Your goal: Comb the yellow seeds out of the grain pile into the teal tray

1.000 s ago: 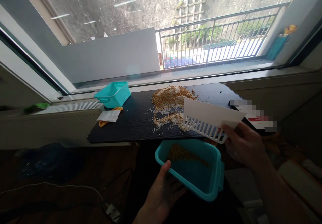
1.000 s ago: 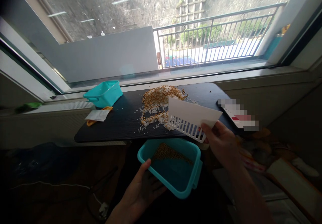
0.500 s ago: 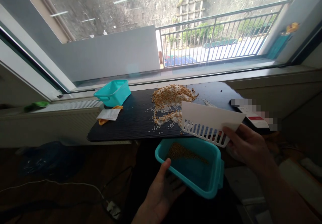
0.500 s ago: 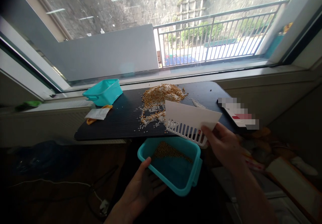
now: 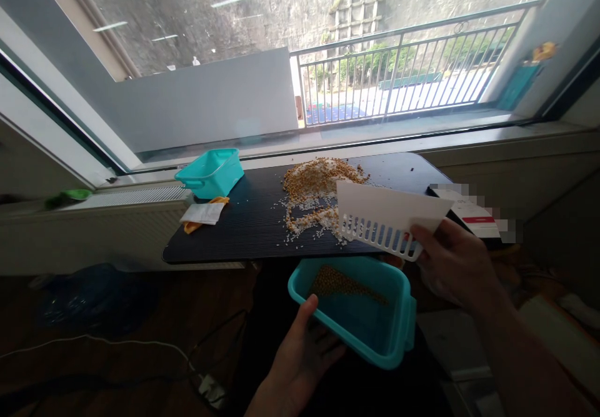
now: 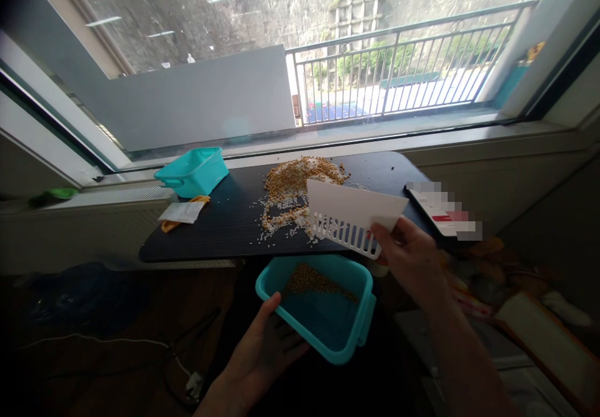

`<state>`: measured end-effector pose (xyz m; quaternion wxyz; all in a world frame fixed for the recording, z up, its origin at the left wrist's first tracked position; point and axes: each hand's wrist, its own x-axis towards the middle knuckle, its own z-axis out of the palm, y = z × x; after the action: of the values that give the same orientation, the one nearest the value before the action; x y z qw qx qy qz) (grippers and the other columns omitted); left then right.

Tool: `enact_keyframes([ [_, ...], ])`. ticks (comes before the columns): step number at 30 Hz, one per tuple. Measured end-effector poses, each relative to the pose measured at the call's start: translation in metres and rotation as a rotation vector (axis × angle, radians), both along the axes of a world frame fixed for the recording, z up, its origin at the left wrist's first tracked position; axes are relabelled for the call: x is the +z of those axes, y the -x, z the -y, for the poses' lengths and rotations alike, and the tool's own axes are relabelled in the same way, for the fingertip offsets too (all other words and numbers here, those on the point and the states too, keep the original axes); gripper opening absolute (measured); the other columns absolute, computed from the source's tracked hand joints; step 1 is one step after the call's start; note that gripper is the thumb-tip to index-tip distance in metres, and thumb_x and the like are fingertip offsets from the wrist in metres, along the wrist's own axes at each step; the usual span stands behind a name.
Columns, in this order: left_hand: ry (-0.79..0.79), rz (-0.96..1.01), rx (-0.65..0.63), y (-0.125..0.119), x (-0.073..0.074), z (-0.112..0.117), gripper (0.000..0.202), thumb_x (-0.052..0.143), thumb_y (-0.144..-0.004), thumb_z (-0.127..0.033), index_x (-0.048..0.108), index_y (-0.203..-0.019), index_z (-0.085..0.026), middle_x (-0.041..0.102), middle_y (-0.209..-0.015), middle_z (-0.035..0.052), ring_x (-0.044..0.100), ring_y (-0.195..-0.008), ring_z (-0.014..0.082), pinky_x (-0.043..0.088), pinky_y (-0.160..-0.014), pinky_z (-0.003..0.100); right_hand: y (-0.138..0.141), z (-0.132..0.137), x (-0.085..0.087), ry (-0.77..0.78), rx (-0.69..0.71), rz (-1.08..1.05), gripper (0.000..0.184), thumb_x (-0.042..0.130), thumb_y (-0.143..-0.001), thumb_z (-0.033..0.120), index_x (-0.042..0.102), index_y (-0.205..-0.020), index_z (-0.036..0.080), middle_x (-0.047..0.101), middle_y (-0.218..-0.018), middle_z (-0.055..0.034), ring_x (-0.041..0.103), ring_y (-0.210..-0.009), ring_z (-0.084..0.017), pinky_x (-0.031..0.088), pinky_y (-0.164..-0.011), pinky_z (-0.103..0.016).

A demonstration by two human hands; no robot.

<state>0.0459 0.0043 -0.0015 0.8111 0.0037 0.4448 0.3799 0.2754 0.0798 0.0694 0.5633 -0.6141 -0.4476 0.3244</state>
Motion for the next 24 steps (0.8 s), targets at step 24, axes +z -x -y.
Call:
enact_keyframes([
  [24, -0.003, -0.006, 0.0, 0.002, 0.0, 0.0, 0.061, 0.052, -0.079, -0.052, 0.046, -0.124, -0.011, 0.058, -0.118, 0.0166, 0.059, -0.102, 0.0272, 0.044, -0.092, 0.039, 0.008, -0.006, -0.001, -0.077, 0.117, 0.115, 0.021, 0.065, -0.072, 0.038, 0.065, -0.087, 0.023, 0.067, -0.073, 0.0, 0.062, -0.061, -0.016, 0.051, -0.053, -0.027],
])
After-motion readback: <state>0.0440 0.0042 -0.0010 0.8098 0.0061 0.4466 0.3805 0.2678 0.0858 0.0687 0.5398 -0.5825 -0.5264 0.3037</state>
